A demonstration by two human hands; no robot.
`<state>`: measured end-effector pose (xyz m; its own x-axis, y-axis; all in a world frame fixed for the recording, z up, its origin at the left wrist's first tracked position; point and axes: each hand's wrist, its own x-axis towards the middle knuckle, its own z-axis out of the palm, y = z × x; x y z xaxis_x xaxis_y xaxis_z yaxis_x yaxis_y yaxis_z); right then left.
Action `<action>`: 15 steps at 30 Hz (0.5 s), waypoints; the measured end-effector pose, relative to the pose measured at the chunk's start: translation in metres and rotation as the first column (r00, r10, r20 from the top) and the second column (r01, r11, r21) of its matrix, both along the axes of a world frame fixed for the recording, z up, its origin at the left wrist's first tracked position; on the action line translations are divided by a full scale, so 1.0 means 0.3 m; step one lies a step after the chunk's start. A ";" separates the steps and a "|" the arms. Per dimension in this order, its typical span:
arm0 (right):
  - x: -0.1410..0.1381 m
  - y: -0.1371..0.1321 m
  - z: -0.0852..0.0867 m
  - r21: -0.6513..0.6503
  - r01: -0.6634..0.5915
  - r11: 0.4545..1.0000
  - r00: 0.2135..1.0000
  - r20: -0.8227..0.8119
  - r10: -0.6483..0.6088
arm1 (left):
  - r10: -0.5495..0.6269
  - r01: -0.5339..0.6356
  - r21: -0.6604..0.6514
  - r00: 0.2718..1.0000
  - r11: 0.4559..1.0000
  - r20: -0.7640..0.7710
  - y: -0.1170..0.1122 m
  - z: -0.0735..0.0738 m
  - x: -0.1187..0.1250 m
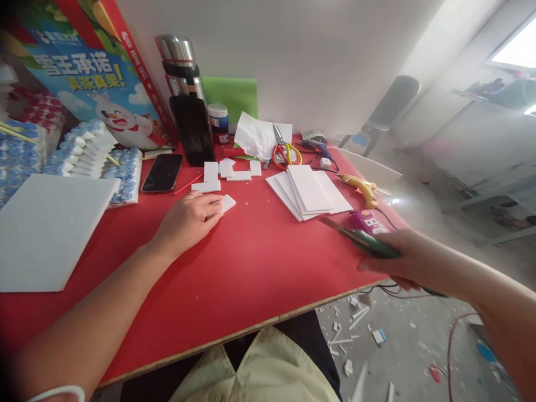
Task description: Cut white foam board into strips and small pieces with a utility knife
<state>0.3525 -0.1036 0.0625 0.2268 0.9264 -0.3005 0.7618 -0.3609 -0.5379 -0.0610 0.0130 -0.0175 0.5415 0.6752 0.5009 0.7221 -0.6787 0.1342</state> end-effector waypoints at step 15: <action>-0.756 0.492 -0.047 0.373 -0.093 0.923 0.638 -0.690 0.343 | 0.046 -0.034 -0.163 0.997 0.986 0.068 -0.008 0.013 -0.035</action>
